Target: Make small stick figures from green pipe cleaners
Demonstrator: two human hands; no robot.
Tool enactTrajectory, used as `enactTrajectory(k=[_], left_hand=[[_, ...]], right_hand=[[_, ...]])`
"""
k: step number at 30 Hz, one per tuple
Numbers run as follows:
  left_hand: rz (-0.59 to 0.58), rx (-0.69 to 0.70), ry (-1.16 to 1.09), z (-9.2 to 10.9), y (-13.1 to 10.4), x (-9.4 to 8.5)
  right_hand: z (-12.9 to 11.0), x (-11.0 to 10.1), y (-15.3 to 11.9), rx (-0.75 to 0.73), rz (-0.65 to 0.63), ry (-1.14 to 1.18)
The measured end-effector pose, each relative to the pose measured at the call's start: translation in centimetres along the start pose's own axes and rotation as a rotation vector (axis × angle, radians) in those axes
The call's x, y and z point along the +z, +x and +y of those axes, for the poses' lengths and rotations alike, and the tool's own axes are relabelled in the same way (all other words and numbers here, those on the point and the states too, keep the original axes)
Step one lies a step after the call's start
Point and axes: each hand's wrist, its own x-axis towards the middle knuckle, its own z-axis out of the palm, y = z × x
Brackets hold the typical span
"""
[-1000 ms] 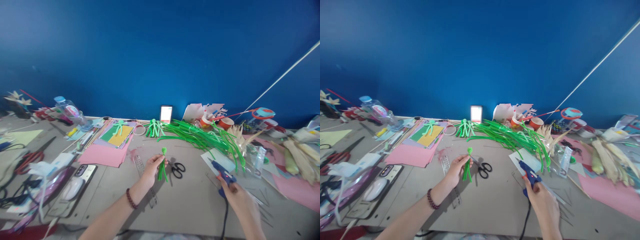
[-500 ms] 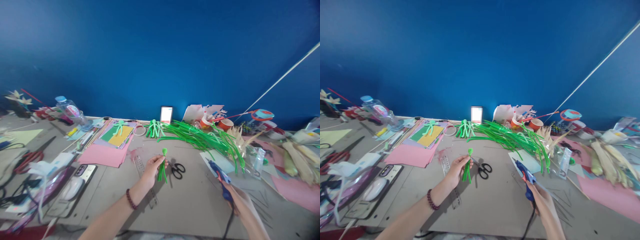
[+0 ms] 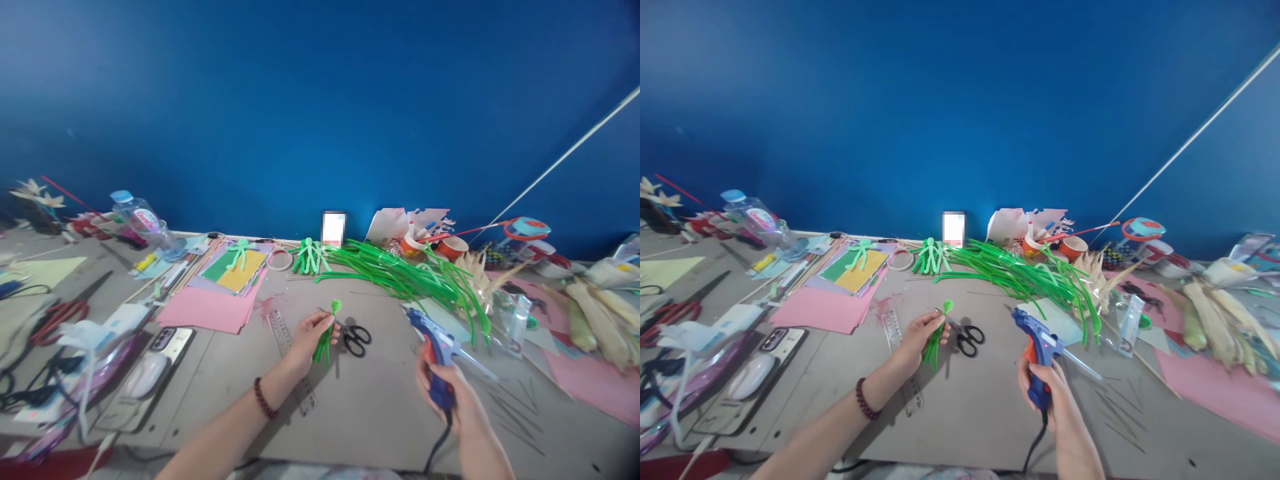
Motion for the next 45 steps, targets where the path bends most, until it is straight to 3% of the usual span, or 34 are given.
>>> enactTrajectory(k=[2,6,11,23,31,45], left_hand=[[-0.002,-0.003,-0.002,0.0,0.0,0.0],[-0.032,-0.003,-0.028,0.2,-0.2,0.1],[-0.003,0.065,-0.031,0.1,-0.2,0.2],[0.039,0.164,-0.030,-0.4,0.1,0.1],[0.028,0.182,-0.046,-0.1,-0.2,0.2],[0.023,0.158,-0.074,0.1,-0.3,0.5]], right_hand=[[0.4,1.5,0.5,-0.024,-0.033,-0.080],[1.5,4.2,1.1,-0.088,0.042,-0.166],[2.6,5.9,1.4,-0.134,-0.102,-0.245],[5.1,6.0,1.9,-0.264,-0.044,-0.496],[4.6,6.2,1.9,-0.351,-0.048,-0.657],[4.3,6.5,1.8,-0.370,-0.038,-0.699]])
